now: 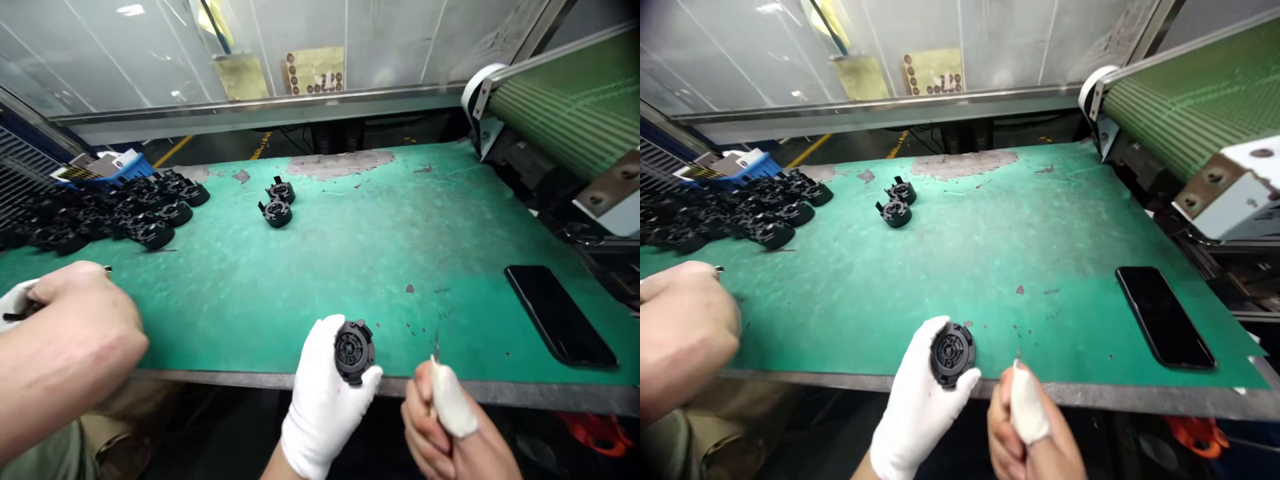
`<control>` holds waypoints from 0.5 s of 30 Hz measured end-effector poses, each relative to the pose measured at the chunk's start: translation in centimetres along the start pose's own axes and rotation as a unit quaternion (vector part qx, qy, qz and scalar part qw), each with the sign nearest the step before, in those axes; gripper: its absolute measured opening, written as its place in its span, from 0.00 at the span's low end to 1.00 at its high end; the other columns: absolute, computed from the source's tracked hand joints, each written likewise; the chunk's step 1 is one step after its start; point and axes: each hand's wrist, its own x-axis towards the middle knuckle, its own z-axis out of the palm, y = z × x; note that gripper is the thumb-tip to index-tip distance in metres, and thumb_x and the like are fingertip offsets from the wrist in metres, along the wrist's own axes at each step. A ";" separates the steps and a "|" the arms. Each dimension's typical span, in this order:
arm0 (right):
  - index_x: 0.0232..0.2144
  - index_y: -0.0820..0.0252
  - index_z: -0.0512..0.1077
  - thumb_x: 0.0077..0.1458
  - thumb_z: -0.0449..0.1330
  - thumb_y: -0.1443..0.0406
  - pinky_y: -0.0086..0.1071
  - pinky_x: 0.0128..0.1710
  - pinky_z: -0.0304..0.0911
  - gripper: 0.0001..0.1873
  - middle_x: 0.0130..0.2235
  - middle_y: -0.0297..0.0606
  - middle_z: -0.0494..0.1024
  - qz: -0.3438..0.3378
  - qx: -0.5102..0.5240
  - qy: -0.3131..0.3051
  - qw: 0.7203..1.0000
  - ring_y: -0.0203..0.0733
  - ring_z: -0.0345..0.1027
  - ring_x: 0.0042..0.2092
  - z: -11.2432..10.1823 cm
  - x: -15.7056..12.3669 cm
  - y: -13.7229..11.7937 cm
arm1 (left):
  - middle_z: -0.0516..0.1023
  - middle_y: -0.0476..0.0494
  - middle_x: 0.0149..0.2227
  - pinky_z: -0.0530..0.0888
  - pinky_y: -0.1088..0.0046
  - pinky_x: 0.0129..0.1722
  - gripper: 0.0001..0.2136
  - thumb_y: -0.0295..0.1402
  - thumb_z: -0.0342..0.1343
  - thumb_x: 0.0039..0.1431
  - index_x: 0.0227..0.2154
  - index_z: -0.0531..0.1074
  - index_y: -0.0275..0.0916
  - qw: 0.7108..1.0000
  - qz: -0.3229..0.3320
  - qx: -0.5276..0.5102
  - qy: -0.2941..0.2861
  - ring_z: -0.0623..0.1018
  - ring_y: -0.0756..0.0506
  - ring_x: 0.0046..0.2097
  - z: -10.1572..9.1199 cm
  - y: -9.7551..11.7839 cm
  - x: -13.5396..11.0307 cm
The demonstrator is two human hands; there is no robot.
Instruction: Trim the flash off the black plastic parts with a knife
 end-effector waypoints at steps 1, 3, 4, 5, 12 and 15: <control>0.29 0.55 0.62 0.62 0.54 0.40 0.24 0.17 0.48 0.26 0.22 0.25 0.58 -0.022 -0.021 0.025 0.999 0.29 0.45 0.19 -0.8 0.3 -0.8 | 0.66 0.35 0.65 0.66 0.45 0.67 0.36 0.37 0.64 0.56 0.66 0.56 0.43 0.999 0.002 -0.022 -0.047 0.67 0.34 0.67 -1.0 -0.3 0.3; 0.31 0.55 0.64 0.65 0.54 0.44 0.25 0.18 0.52 0.23 0.24 0.27 0.62 -0.056 -0.091 0.056 0.993 0.30 0.51 0.20 -2.7 0.7 -1.9 | 0.60 0.43 0.69 0.61 0.47 0.71 0.36 0.34 0.60 0.59 0.68 0.53 0.52 0.986 -0.003 -0.082 -0.142 0.62 0.37 0.70 -3.0 -1.2 1.0; 0.33 0.55 0.66 0.65 0.54 0.45 0.26 0.19 0.55 0.22 0.25 0.28 0.64 -0.063 -0.143 0.062 0.986 0.31 0.54 0.21 -3.7 0.9 -2.3 | 0.58 0.48 0.70 0.59 0.49 0.72 0.33 0.34 0.57 0.62 0.68 0.53 0.55 0.981 -0.018 -0.124 -0.149 0.60 0.39 0.71 -3.8 -1.7 1.2; 0.37 0.54 0.69 0.66 0.54 0.46 0.27 0.20 0.58 0.20 0.27 0.29 0.67 -0.068 -0.206 0.062 0.974 0.33 0.58 0.23 -4.6 1.2 -2.6 | 0.56 0.50 0.71 0.58 0.51 0.72 0.31 0.35 0.56 0.64 0.67 0.53 0.57 0.977 -0.039 -0.171 -0.123 0.59 0.41 0.71 -4.5 -2.2 1.4; 0.61 0.43 0.69 0.70 0.49 0.59 0.41 0.48 0.65 0.20 0.44 0.38 0.77 -0.176 -0.647 -0.060 0.739 0.48 0.70 0.49 -6.2 4.2 -5.2 | 0.53 0.46 0.72 0.57 0.51 0.73 0.43 0.46 0.68 0.54 0.68 0.50 0.53 0.978 -0.092 -0.189 -0.004 0.57 0.38 0.72 -3.3 -2.0 1.4; 0.60 0.45 0.70 0.71 0.47 0.59 0.41 0.41 0.64 0.20 0.39 0.37 0.78 -0.211 -0.729 -0.101 0.643 0.46 0.71 0.41 -4.9 6.2 -6.5 | 0.58 0.43 0.69 0.61 0.49 0.71 0.47 0.49 0.70 0.49 0.68 0.51 0.52 0.987 -0.095 -0.126 -0.008 0.62 0.38 0.69 -1.6 -0.9 1.6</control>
